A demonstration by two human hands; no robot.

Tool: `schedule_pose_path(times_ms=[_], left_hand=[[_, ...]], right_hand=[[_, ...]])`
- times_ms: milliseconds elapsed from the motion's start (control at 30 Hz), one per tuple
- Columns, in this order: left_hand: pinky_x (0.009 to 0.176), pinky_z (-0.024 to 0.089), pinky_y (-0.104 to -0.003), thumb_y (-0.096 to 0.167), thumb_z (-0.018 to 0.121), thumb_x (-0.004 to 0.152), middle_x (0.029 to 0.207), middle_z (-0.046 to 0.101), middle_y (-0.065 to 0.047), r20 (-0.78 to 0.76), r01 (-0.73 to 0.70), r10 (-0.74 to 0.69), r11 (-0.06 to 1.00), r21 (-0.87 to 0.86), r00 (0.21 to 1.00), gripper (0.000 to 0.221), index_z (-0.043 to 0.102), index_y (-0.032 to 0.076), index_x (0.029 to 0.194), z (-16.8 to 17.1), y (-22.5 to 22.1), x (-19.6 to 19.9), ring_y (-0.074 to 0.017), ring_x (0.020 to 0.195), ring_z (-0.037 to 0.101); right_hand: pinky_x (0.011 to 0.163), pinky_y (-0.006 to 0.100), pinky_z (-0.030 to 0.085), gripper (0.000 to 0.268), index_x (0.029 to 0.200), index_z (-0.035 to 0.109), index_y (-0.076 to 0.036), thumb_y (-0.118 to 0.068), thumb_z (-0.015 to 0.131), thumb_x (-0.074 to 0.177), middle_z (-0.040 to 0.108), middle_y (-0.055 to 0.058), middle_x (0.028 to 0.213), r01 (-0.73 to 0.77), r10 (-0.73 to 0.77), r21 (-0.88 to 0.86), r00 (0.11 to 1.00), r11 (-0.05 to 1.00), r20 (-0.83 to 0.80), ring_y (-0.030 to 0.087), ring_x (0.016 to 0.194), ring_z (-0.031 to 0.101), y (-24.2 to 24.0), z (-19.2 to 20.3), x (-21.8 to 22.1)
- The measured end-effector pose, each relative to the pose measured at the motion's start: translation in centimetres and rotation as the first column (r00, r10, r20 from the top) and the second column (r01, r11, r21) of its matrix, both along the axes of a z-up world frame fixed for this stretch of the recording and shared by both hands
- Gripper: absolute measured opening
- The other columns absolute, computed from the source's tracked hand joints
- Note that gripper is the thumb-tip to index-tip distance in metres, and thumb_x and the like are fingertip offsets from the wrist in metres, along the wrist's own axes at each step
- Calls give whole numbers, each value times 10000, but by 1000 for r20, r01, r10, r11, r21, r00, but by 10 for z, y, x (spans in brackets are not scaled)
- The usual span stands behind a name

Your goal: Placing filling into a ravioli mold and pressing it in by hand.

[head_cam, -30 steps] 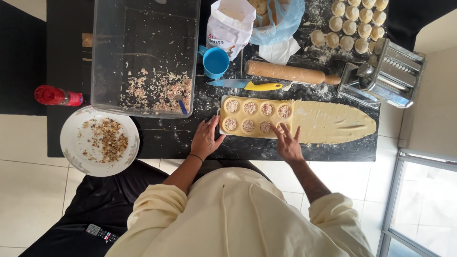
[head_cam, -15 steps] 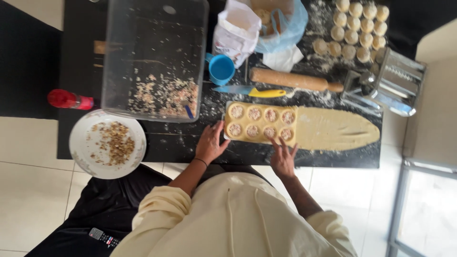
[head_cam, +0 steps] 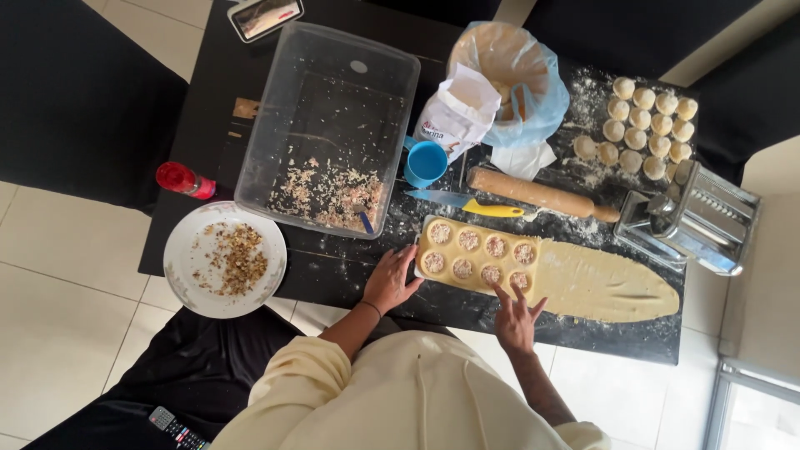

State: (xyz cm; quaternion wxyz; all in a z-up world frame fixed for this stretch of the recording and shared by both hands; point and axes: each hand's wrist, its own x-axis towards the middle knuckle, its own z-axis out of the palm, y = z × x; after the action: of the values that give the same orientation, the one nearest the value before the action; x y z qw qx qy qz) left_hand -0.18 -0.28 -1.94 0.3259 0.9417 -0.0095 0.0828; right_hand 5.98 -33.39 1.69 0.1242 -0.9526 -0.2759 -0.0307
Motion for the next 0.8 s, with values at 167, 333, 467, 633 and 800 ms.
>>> schedule_pose_path(times_ms=[167, 333, 467, 633, 800], left_hand=[[1178, 360, -473, 407, 690, 948, 1480, 566, -171, -32, -5, 5, 1000, -7, 999, 808, 312, 27, 1553, 6, 0, 0, -303, 1350, 547], [1183, 352, -474, 397, 684, 951, 1484, 555, -187, -18, 1, -2, 1000, -25, 1000, 819, 304, 15, 1568, 6, 2, 1, -318, 1342, 544], [1183, 362, -494, 386, 710, 931, 1477, 553, -205, -9, -6, 5, 999, -34, 1000, 821, 317, 13, 1549, 3, 3, 3, -350, 1326, 552], [1175, 371, -517, 388, 741, 922, 1474, 561, -217, -60, 14, -19, 997, -78, 998, 815, 338, 17, 1525, 7, 0, 2, -373, 1313, 560], [1173, 372, -524, 354, 708, 954, 1471, 585, -169, 26, 24, -22, 997, -74, 999, 798, 323, 9, 1562, 2, 2, 4, -324, 1367, 553]], right_hand=[[1164, 842, 72, 611, 1445, 531, -215, -3, 554, 872, 576, 170, 1383, -11, 11, -26, 1000, 1000, 22, 297, 1438, 448, 2, 3, 9], [1169, 846, 84, 655, 1471, 507, -193, -6, 569, 846, 572, 170, 1354, 10, -11, -61, 1000, 998, -7, 308, 1420, 474, 7, -4, -2], [1130, 852, 103, 690, 1488, 482, -167, -28, 595, 821, 556, 200, 1370, 18, -19, -56, 1000, 998, -21, 334, 1374, 492, 14, -9, -7], [1100, 852, 121, 708, 1522, 464, -152, -43, 613, 839, 550, 204, 1358, 32, -35, -42, 997, 999, -66, 336, 1343, 497, 0, -17, -19], [1192, 805, 110, 640, 1445, 545, -158, 52, 565, 840, 640, 50, 1330, 55, -54, 12, 995, 998, -88, 294, 1378, 506, -3, -8, -11]])
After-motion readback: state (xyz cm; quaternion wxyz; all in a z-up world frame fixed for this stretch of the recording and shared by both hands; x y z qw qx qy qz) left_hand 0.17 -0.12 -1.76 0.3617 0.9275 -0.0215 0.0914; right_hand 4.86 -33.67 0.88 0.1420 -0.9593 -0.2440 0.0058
